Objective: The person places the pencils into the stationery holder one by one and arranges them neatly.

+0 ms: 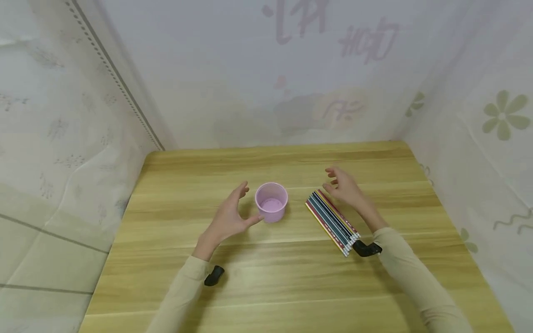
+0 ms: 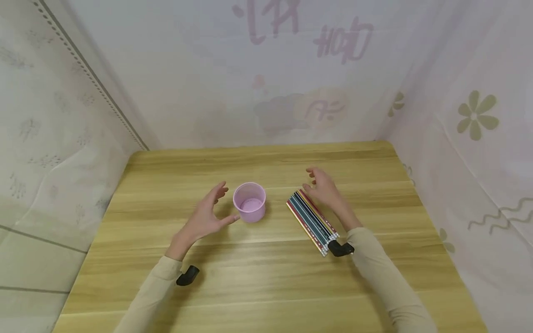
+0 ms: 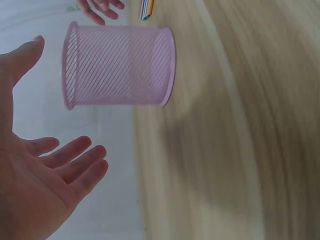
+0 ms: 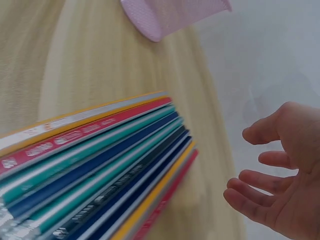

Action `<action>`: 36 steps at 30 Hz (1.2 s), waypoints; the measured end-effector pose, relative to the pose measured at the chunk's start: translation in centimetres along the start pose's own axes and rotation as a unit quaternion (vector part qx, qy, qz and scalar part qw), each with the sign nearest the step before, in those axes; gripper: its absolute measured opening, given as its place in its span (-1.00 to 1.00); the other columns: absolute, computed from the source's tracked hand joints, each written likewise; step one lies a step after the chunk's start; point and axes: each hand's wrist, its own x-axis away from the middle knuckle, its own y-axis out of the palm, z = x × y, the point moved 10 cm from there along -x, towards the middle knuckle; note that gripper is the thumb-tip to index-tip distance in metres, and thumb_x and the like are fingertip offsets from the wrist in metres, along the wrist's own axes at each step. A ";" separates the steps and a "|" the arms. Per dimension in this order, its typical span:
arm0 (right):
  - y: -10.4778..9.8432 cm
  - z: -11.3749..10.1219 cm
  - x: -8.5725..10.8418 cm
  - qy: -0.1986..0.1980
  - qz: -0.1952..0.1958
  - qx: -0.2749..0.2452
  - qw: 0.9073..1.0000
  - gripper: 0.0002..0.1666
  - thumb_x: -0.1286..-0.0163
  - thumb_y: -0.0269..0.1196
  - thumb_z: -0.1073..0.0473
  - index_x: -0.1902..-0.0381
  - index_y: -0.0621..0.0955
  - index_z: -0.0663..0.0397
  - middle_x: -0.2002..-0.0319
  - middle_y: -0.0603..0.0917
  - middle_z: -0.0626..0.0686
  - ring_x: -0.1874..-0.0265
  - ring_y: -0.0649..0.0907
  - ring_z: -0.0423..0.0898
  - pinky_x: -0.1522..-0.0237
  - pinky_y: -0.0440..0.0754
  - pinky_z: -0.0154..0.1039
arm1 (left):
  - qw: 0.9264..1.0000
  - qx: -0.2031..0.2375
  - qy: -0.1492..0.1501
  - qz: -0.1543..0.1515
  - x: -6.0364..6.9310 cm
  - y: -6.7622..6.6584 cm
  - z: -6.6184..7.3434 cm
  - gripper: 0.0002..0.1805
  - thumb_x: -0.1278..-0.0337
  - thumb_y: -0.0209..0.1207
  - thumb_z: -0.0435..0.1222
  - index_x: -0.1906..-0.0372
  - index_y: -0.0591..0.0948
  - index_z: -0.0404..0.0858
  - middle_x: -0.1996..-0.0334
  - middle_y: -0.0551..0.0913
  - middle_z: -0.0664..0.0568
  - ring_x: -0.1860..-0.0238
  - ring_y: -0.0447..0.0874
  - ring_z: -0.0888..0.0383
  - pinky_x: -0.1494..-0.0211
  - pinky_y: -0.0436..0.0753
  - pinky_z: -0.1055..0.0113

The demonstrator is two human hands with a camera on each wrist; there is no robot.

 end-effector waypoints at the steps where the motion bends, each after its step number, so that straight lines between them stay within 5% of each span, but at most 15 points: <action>1: 0.2 0.2 0.1 0.000 0.000 0.001 1.000 -0.36 -0.41 0.24 0.28 -0.37 0.35 0.43 -0.18 0.52 0.50 -0.04 0.64 0.40 -0.06 0.69 0.23 | 1.000 0.005 0.003 0.004 -0.1 0.2 0.0 0.20 0.05 0.51 0.06 -0.59 0.10 -0.27 -0.44 0.41 -0.23 -0.44 0.40 -0.15 -0.47 0.44 -0.12; 12: 2.6 2.0 0.9 0.030 -0.012 0.016 0.999 -0.50 -0.39 0.23 0.34 -0.26 0.49 0.38 0.07 0.66 0.33 0.11 0.69 0.20 0.02 0.70 0.13 | 0.997 0.069 0.020 0.027 -1.3 1.8 0.4 0.10 0.00 0.51 -0.06 -0.55 0.17 -0.33 -0.39 0.46 -0.20 -0.38 0.48 -0.15 -0.40 0.55 -0.03; 23: 3.1 2.2 1.0 0.009 -0.005 0.074 0.997 -0.64 -0.30 0.22 0.42 -0.07 0.61 0.33 0.29 0.62 0.18 0.32 0.57 0.03 0.23 0.56 -0.08 | 0.994 0.106 0.022 0.019 -1.9 2.5 0.6 0.09 0.02 0.53 -0.12 -0.55 0.19 -0.33 -0.39 0.45 -0.22 -0.35 0.51 -0.18 -0.37 0.59 0.02; 30: 3.4 2.1 0.4 0.005 -0.002 0.113 0.994 -0.68 -0.30 0.24 0.39 -0.03 0.62 0.28 0.35 0.60 0.13 0.32 0.55 0.03 0.22 0.54 -0.04 | 0.993 0.113 0.028 0.018 -2.0 3.1 0.6 0.06 0.06 0.55 -0.16 -0.53 0.24 -0.30 -0.35 0.47 -0.23 -0.29 0.54 -0.22 -0.31 0.64 -0.03; 36: 3.9 1.1 -0.2 -0.023 -0.017 0.190 0.981 -0.66 -0.26 0.25 0.39 -0.02 0.60 0.23 0.33 0.66 0.18 0.31 0.62 0.10 0.26 0.63 0.06 | 0.993 0.118 0.000 0.023 -2.0 3.4 0.3 0.03 0.06 0.56 -0.14 -0.53 0.27 -0.22 -0.36 0.47 -0.17 -0.30 0.55 -0.15 -0.32 0.63 0.01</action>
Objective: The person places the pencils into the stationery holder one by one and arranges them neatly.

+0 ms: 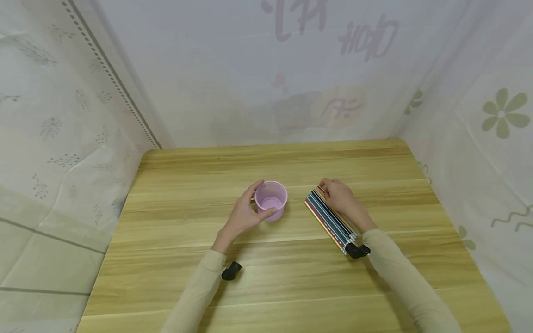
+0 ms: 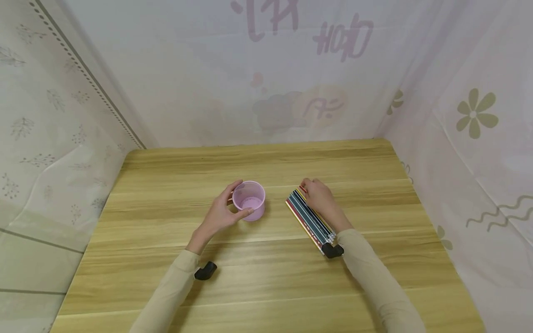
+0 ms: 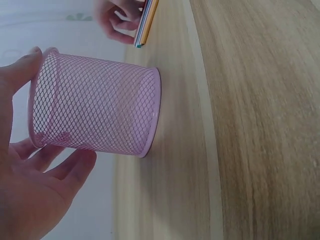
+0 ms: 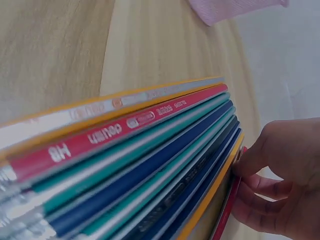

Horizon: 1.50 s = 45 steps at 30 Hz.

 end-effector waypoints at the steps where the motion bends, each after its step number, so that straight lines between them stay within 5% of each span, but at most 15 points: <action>1: 0.0 -0.3 -0.1 -0.006 -0.003 0.014 1.000 -0.65 -0.24 0.25 0.40 -0.02 0.60 0.22 0.31 0.66 0.19 0.31 0.63 0.11 0.28 0.64 0.07 | 1.000 0.003 -0.002 0.002 0.0 0.0 0.0 0.03 0.06 0.56 -0.15 -0.53 0.28 -0.22 -0.36 0.47 -0.17 -0.31 0.54 -0.14 -0.33 0.62 0.01; 9: -0.9 -1.8 -1.1 -0.033 -0.002 0.062 0.998 -0.61 -0.27 0.24 0.39 -0.07 0.54 0.22 0.16 0.64 0.38 0.24 0.68 0.29 0.31 0.70 0.20 | 1.000 0.027 0.000 0.009 0.1 0.0 0.0 0.01 0.07 0.56 -0.18 -0.51 0.30 -0.21 -0.32 0.51 -0.18 -0.31 0.54 -0.15 -0.35 0.60 0.00; 21: -6.9 -5.6 -2.3 -0.077 0.050 -0.019 0.996 -0.55 -0.33 0.16 0.41 -0.19 0.50 0.32 0.27 0.63 0.26 0.40 0.59 0.09 0.42 0.57 -0.09 | 0.999 0.044 0.006 0.015 0.2 0.1 -0.3 -0.01 0.06 0.55 -0.21 -0.51 0.31 -0.19 -0.29 0.53 -0.19 -0.29 0.55 -0.19 -0.35 0.60 -0.04; 29: -12.1 -9.4 -2.2 -0.112 0.117 -0.081 0.983 -0.55 -0.34 0.10 0.45 -0.20 0.46 0.35 0.33 0.62 0.22 0.36 0.69 0.11 0.38 0.69 -0.06 | 0.999 0.023 0.020 0.018 0.2 0.3 -0.2 0.01 0.04 0.54 -0.18 -0.53 0.28 -0.22 -0.31 0.52 -0.18 -0.29 0.55 -0.17 -0.34 0.61 -0.02; 38: -18.0 -13.2 -0.9 -0.128 0.207 -0.169 0.955 -0.55 -0.34 0.10 0.45 -0.19 0.46 0.31 0.30 0.58 0.20 0.37 0.66 0.01 0.42 0.61 -0.49 | 1.000 0.013 0.021 0.020 0.3 0.3 -0.2 0.01 0.03 0.54 -0.16 -0.53 0.27 -0.20 -0.36 0.49 -0.14 -0.30 0.54 -0.16 -0.31 0.63 -0.01; 45: -21.4 -16.0 0.7 -0.167 0.305 -0.224 0.910 -0.56 -0.30 0.14 0.50 -0.16 0.46 0.34 0.32 0.61 0.20 0.38 0.62 -0.09 0.34 0.64 -0.59 | 0.999 0.011 0.027 0.026 0.2 0.3 -0.2 0.01 0.04 0.54 -0.17 -0.52 0.28 -0.21 -0.34 0.51 -0.15 -0.30 0.55 -0.14 -0.30 0.64 0.01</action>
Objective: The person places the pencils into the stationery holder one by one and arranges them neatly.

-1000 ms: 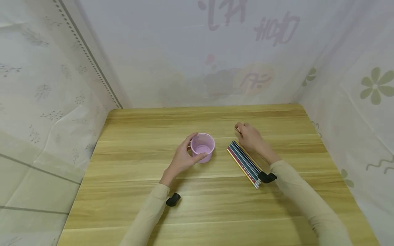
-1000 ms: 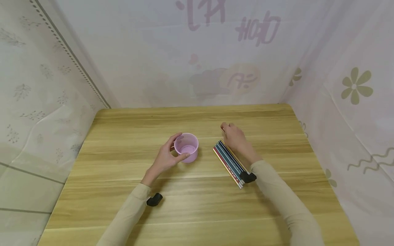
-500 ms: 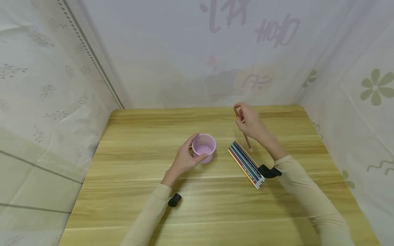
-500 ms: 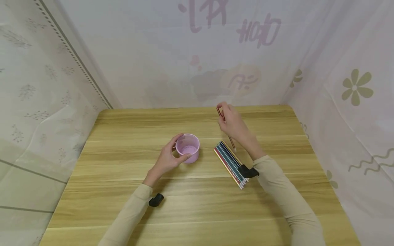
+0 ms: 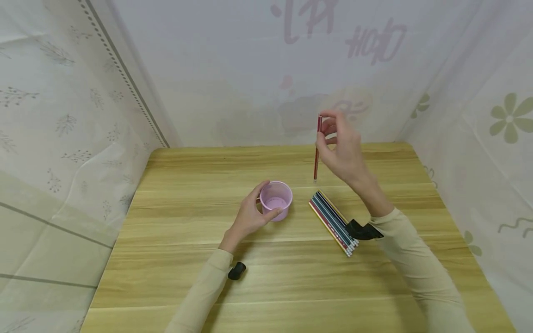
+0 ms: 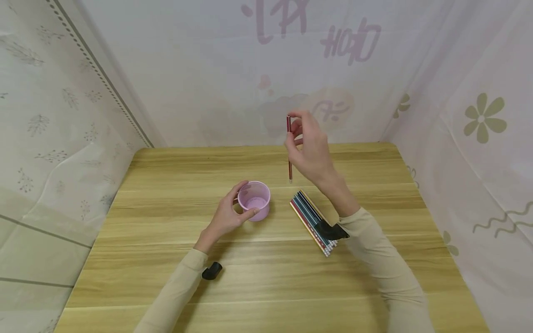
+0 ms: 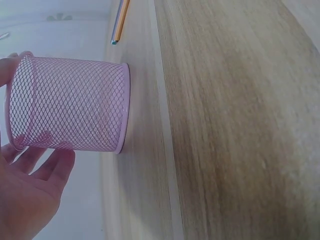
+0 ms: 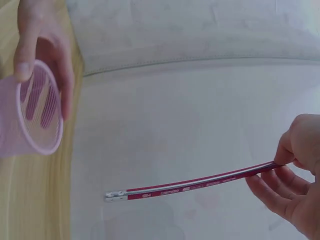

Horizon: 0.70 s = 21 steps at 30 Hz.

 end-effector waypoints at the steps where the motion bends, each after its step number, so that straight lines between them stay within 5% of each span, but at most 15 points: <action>1: -0.1 -0.4 -0.1 -0.004 0.013 -0.012 1.000 -0.56 -0.30 0.15 0.51 -0.15 0.46 0.35 0.32 0.61 0.21 0.38 0.62 -0.10 0.34 0.66 -0.58 | 1.000 -0.001 0.000 0.000 0.0 0.0 0.0 0.01 0.04 0.54 -0.17 -0.52 0.28 -0.21 -0.34 0.51 -0.14 -0.29 0.55 -0.13 -0.30 0.65 0.02; 8: 0.1 -2.0 -0.3 -0.021 0.071 -0.081 0.994 -0.57 -0.28 0.15 0.55 -0.12 0.46 0.43 0.30 0.61 0.25 0.34 0.62 -0.17 0.35 0.69 -0.52 | 1.000 -0.006 -0.002 0.000 -0.1 0.1 -0.1 0.02 0.05 0.55 -0.18 -0.53 0.28 -0.24 -0.35 0.50 -0.14 -0.30 0.55 -0.12 -0.30 0.65 0.06; 21: 3.5 -0.5 1.2 0.006 0.070 -0.122 0.990 -0.56 -0.28 0.18 0.55 -0.14 0.45 0.43 0.28 0.60 0.28 0.31 0.63 -0.07 0.37 0.68 -0.51 | 1.000 -0.006 0.001 0.005 0.0 0.1 -0.2 0.03 0.06 0.55 -0.15 -0.53 0.28 -0.19 -0.35 0.51 -0.15 -0.28 0.57 -0.11 -0.29 0.66 0.04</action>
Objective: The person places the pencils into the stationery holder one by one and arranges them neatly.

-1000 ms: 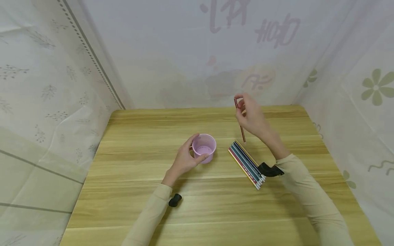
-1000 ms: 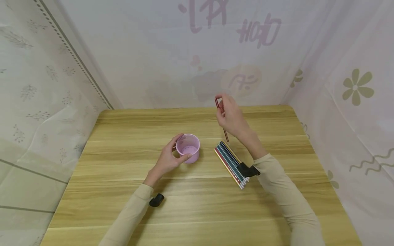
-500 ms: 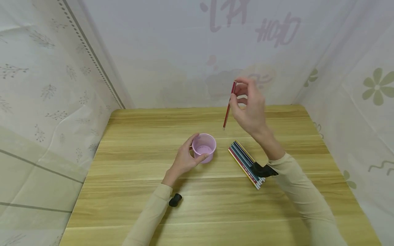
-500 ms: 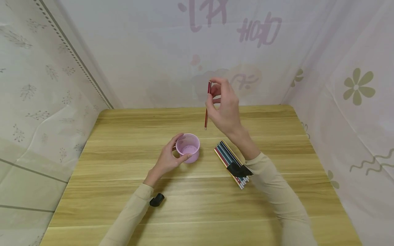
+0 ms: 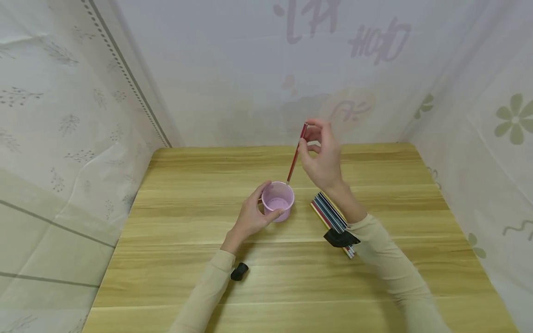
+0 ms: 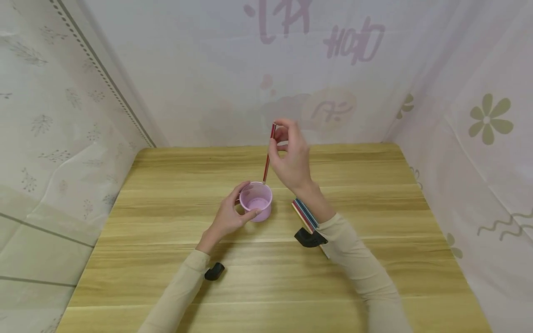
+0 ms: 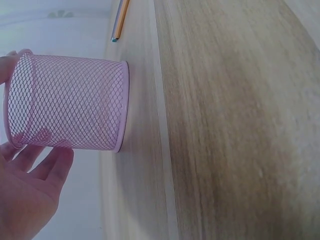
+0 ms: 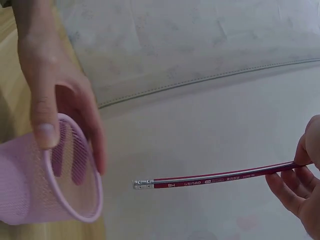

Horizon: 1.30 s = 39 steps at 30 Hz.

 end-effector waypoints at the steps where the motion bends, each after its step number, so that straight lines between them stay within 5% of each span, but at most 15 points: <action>1: 0.3 0.3 0.2 0.003 -0.003 0.001 1.000 -0.56 -0.28 0.18 0.55 -0.14 0.45 0.43 0.28 0.59 0.28 0.31 0.63 -0.05 0.37 0.68 -0.52 | 1.000 -0.002 -0.002 0.001 0.0 0.0 -0.1 0.03 0.06 0.55 -0.14 -0.53 0.28 -0.18 -0.35 0.51 -0.15 -0.28 0.58 -0.10 -0.29 0.66 0.05; 12: 2.8 3.4 3.2 0.040 -0.034 0.024 0.998 -0.55 -0.25 0.21 0.57 -0.12 0.50 0.38 0.30 0.63 0.26 0.32 0.70 0.06 0.40 0.74 -0.40 | 1.000 0.019 -0.005 0.014 0.1 0.0 -0.3 0.02 0.07 0.55 -0.15 -0.52 0.29 -0.17 -0.30 0.55 -0.15 -0.25 0.60 -0.09 -0.30 0.64 0.04; 21: 4.5 6.0 5.7 0.092 -0.046 0.035 0.994 -0.54 -0.22 0.19 0.64 -0.11 0.45 0.56 0.31 0.61 0.43 0.31 0.69 0.29 0.39 0.79 0.09 | 0.999 0.028 -0.001 0.026 0.3 -0.2 -0.1 -0.01 0.09 0.56 -0.16 -0.49 0.32 -0.14 -0.24 0.58 -0.16 -0.20 0.64 -0.15 -0.27 0.67 0.01; 39: 5.4 9.5 9.0 0.162 -0.092 0.042 0.982 -0.61 -0.33 0.24 0.43 -0.11 0.53 0.21 0.27 0.67 0.19 0.23 0.71 0.07 0.26 0.81 -0.13 | 0.999 0.033 -0.010 0.024 0.4 -0.1 -0.4 -0.03 0.05 0.54 -0.14 -0.50 0.31 -0.08 -0.33 0.52 -0.09 -0.26 0.60 -0.10 -0.31 0.64 0.02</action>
